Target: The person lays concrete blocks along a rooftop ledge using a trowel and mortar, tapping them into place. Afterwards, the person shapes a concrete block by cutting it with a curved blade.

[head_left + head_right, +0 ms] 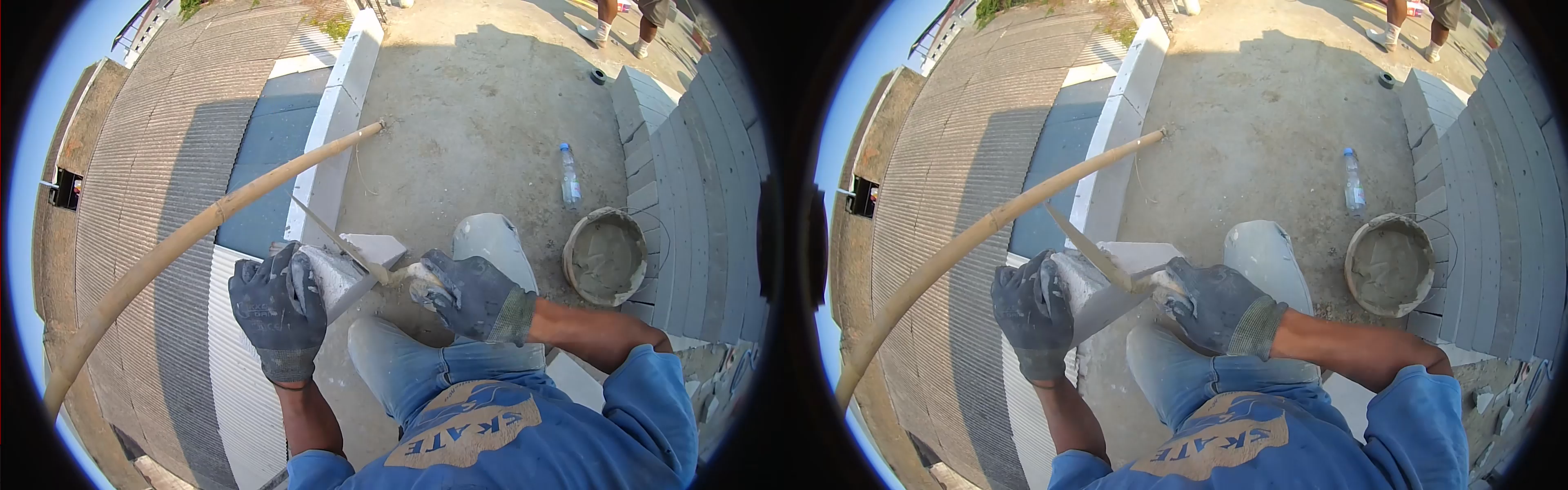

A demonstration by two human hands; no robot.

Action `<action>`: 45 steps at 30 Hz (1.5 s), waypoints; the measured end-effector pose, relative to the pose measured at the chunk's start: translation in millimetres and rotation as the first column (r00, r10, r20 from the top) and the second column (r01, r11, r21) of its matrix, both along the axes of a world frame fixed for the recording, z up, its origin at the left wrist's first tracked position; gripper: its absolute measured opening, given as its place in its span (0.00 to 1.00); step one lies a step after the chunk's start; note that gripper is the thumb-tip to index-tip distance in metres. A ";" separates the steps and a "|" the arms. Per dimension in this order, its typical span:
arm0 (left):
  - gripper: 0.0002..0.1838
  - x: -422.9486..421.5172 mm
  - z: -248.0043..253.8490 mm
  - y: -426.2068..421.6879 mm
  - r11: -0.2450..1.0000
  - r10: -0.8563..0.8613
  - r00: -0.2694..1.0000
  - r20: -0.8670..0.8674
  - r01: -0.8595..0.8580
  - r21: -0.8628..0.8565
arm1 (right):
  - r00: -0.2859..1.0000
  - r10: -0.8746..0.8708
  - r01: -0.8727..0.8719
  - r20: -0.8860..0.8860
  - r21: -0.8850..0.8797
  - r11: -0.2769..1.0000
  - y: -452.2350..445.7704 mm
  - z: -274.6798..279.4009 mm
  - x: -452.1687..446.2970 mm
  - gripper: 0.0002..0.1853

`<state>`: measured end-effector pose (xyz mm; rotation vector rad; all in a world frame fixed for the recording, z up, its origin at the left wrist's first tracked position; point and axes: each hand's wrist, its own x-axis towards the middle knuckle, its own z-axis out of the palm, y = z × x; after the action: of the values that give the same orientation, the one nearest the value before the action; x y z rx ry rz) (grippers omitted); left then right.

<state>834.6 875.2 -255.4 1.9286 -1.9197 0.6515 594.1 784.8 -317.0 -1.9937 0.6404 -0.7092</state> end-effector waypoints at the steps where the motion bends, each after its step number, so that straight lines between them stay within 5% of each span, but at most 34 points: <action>1: 0.12 0.2 -1.3 2.1 1.000 -0.002 1.000 0.000 0.002 -0.011 | 0.969 0.108 -0.096 -0.222 0.067 0.993 1.5 -17.4 2.2 0.18; 6: 0.11 1.3 -0.4 -1.8 1.000 0.017 0.999 -0.047 -0.016 0.024 | 0.990 0.024 -0.020 -0.137 0.033 0.999 -9.6 13.9 -3.2 0.18; 8: 0.11 1.8 -0.4 -2.5 1.000 0.005 1.000 -0.002 -0.005 0.010 | 0.964 -0.105 0.107 0.244 0.006 0.994 -4.9 21.0 -2.2 0.17; 9: 0.11 2.6 -1.6 -1.3 1.000 0.002 1.000 -0.002 -0.002 0.011 | 0.964 -0.109 0.110 0.244 0.006 0.994 -4.0 9.1 -0.5 0.17; 11: 0.11 2.7 -1.1 -3.7 0.999 -0.037 0.999 0.005 0.037 -0.038 | 0.980 0.103 -0.086 -0.168 0.107 0.991 -8.2 4.7 11.9 0.16; 12: 0.11 3.1 -0.5 -8.6 0.997 -0.040 0.999 0.005 0.041 -0.061 | 0.969 0.121 -0.117 -0.214 0.031 0.993 -16.5 7.6 9.8 0.17; 17: 0.12 -1.7 -0.5 0.6 0.999 0.036 0.999 -0.006 -0.036 0.006 | 0.987 -0.076 0.077 0.143 -0.002 0.997 -10.2 13.4 10.2 0.19; 19: 0.12 -0.1 -1.6 1.6 0.999 0.011 1.000 0.026 -0.010 -0.031 | 0.935 0.102 -0.071 -0.340 0.104 0.992 -4.1 -23.4 19.7 0.17; 24: 0.14 -1.5 -0.2 1.7 1.000 -0.004 0.997 -0.071 0.005 0.007 | 0.995 0.069 -0.073 -0.065 -0.069 0.995 -19.1 16.6 12.0 0.18; 26: 0.14 -2.5 1.0 2.7 1.000 0.020 1.000 -0.002 -0.020 0.021 | 0.980 -0.130 0.125 0.148 0.038 0.991 -12.9 20.7 13.8 0.18; 27: 0.14 -1.6 -0.3 2.9 1.000 0.016 1.000 0.002 -0.016 0.016 | 0.979 -0.133 0.129 0.152 0.034 0.991 -10.0 0.0 17.6 0.18; 29: 0.13 1.9 -5.5 3.0 0.999 0.011 0.999 0.038 -0.009 -0.033 | 0.939 0.089 -0.072 -0.333 0.066 0.995 -6.4 -60.8 27.7 0.17; 30: 0.13 2.0 -3.1 -1.6 0.999 0.002 0.999 0.043 0.001 -0.049 | 0.923 0.097 -0.082 -0.371 0.056 0.995 -15.1 -57.3 24.2 0.17; 34: 0.11 1.5 -1.2 2.6 0.999 0.026 1.000 0.008 -0.026 0.020 | 0.997 0.013 0.005 -0.072 0.239 0.971 -18.3 7.0 15.0 0.18; 37: 0.11 -0.2 0.3 -1.6 1.000 0.011 1.000 -0.024 -0.011 0.011 | 0.990 -0.121 0.120 0.072 0.019 0.993 -17.2 -5.0 17.0 0.18; 39: 0.11 -0.5 2.7 -2.9 1.000 -0.015 1.000 -0.025 0.014 -0.017 | 0.940 0.117 -0.090 -0.319 0.098 0.991 -21.9 -45.8 27.2 0.18; 41: 0.11 3.8 1.3 -4.3 1.000 0.011 1.000 -0.006 -0.011 0.007 | 0.913 0.147 -0.122 -0.381 0.089 0.989 -31.9 -31.4 27.0 0.19; 45: 0.11 4.8 1.1 -6.2 0.999 -0.022 1.000 0.004 0.023 -0.029 | 0.997 -0.080 0.079 0.018 0.048 0.996 -26.4 -3.2 28.3 0.19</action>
<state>839.4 869.0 -254.4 1.8866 -1.9204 0.6737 622.4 758.4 -320.2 -1.9246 0.7213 -0.7544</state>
